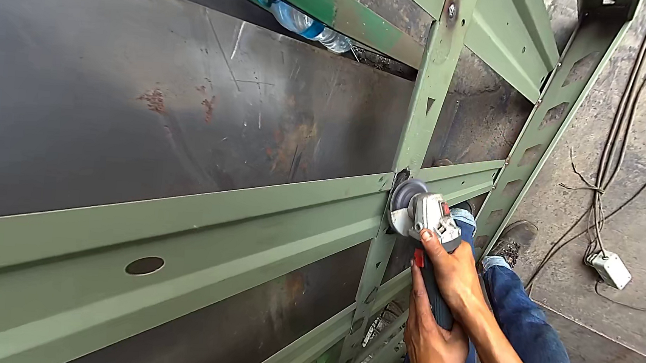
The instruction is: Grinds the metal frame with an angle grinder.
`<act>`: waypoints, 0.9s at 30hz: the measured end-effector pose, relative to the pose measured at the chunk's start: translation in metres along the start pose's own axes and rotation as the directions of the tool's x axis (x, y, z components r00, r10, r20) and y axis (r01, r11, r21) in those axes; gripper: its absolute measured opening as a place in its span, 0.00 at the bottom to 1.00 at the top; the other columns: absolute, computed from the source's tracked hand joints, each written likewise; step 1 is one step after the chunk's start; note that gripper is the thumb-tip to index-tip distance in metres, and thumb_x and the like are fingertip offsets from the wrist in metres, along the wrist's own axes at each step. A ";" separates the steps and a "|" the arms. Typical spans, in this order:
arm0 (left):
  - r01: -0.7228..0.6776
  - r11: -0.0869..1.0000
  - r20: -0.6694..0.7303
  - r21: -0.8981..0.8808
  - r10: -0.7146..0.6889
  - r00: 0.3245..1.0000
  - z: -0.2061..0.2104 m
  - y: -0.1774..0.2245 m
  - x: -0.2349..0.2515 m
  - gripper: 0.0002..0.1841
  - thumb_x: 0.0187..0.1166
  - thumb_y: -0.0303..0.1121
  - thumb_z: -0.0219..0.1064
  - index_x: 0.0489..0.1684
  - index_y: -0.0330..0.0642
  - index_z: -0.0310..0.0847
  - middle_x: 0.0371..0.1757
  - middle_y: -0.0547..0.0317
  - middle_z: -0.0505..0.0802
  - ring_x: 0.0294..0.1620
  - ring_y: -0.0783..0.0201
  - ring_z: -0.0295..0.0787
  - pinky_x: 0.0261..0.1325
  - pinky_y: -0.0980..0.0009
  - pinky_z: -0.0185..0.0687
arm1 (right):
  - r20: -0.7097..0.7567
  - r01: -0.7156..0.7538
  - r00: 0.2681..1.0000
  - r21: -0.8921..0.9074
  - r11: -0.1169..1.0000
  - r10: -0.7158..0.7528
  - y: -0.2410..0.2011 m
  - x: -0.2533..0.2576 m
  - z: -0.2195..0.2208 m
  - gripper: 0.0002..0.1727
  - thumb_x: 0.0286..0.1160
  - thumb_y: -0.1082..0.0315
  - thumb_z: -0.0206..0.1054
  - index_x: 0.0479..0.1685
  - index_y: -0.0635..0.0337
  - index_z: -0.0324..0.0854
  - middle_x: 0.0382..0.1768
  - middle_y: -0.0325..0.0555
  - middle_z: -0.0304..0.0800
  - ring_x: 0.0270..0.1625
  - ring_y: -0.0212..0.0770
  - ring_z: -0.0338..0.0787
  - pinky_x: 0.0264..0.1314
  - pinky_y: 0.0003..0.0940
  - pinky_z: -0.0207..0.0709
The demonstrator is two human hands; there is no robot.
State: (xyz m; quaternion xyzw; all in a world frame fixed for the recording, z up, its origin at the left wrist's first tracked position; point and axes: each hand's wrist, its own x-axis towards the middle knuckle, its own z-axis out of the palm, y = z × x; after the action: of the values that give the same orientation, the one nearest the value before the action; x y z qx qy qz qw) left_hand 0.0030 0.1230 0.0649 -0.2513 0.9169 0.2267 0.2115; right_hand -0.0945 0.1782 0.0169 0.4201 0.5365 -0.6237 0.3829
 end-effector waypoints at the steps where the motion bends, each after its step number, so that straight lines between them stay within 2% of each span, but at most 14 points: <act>1: 0.003 1.000 0.001 -0.008 -0.003 1.000 -0.001 -0.002 -0.002 0.57 0.54 0.42 0.77 0.92 0.30 0.50 0.79 0.42 0.80 0.71 0.56 0.86 0.64 0.56 0.87 | 0.008 -0.012 1.000 0.002 1.000 0.012 0.002 -0.001 0.001 0.29 0.57 0.30 0.76 0.29 0.48 0.88 0.21 0.37 0.90 0.26 0.36 0.91 0.31 0.39 0.86; 7: 0.009 1.000 0.024 0.002 -0.009 1.000 0.001 0.005 0.007 0.57 0.52 0.44 0.78 0.91 0.32 0.53 0.75 0.43 0.84 0.67 0.55 0.88 0.63 0.55 0.87 | -0.014 0.008 1.000 -0.032 0.999 -0.008 -0.007 0.004 -0.004 0.32 0.59 0.24 0.71 0.32 0.45 0.88 0.22 0.38 0.90 0.25 0.38 0.90 0.28 0.42 0.85; 11: 0.021 1.000 0.002 -0.009 -0.021 1.000 -0.002 -0.002 -0.007 0.57 0.54 0.43 0.77 0.91 0.30 0.50 0.80 0.41 0.79 0.72 0.55 0.85 0.66 0.56 0.86 | 0.031 -0.027 0.999 -0.020 0.999 0.027 0.003 -0.005 0.001 0.29 0.57 0.29 0.75 0.29 0.47 0.89 0.21 0.37 0.90 0.26 0.36 0.91 0.32 0.40 0.87; 15: -0.003 1.000 0.008 -0.002 0.003 1.000 0.000 0.002 0.006 0.58 0.53 0.45 0.77 0.91 0.31 0.53 0.77 0.42 0.83 0.72 0.56 0.85 0.69 0.57 0.84 | 0.004 0.018 1.000 -0.010 1.000 -0.018 -0.004 0.003 -0.001 0.32 0.58 0.24 0.72 0.32 0.45 0.89 0.22 0.38 0.90 0.25 0.37 0.90 0.28 0.41 0.84; 19: 0.013 1.000 -0.002 -0.026 -0.013 1.000 -0.003 0.001 -0.004 0.58 0.54 0.45 0.77 0.92 0.31 0.50 0.81 0.43 0.78 0.75 0.57 0.83 0.69 0.57 0.84 | 0.019 -0.003 1.000 -0.016 1.000 0.003 -0.003 -0.005 0.001 0.30 0.56 0.27 0.75 0.29 0.46 0.89 0.21 0.37 0.90 0.25 0.36 0.91 0.30 0.40 0.86; 24: 0.000 1.000 0.004 -0.025 0.000 1.000 0.001 0.008 0.012 0.58 0.52 0.43 0.78 0.92 0.34 0.51 0.78 0.44 0.82 0.71 0.56 0.86 0.67 0.57 0.85 | -0.006 0.038 0.999 -0.009 0.999 -0.038 -0.014 0.004 -0.003 0.33 0.59 0.23 0.71 0.32 0.45 0.89 0.21 0.39 0.90 0.24 0.38 0.89 0.26 0.41 0.83; 27: 0.008 0.999 0.011 -0.041 -0.008 1.000 -0.003 0.007 0.004 0.58 0.53 0.42 0.78 0.92 0.33 0.50 0.79 0.43 0.81 0.72 0.56 0.85 0.67 0.56 0.86 | -0.001 0.019 1.000 -0.022 1.000 -0.019 -0.009 -0.001 -0.002 0.32 0.59 0.24 0.72 0.31 0.46 0.89 0.21 0.38 0.90 0.25 0.38 0.90 0.29 0.41 0.86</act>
State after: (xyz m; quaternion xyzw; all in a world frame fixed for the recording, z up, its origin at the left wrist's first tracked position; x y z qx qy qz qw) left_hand -0.0042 0.1254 0.0673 -0.2580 0.9099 0.2458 0.2124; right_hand -0.1027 0.1811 0.0208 0.4112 0.5477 -0.6210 0.3812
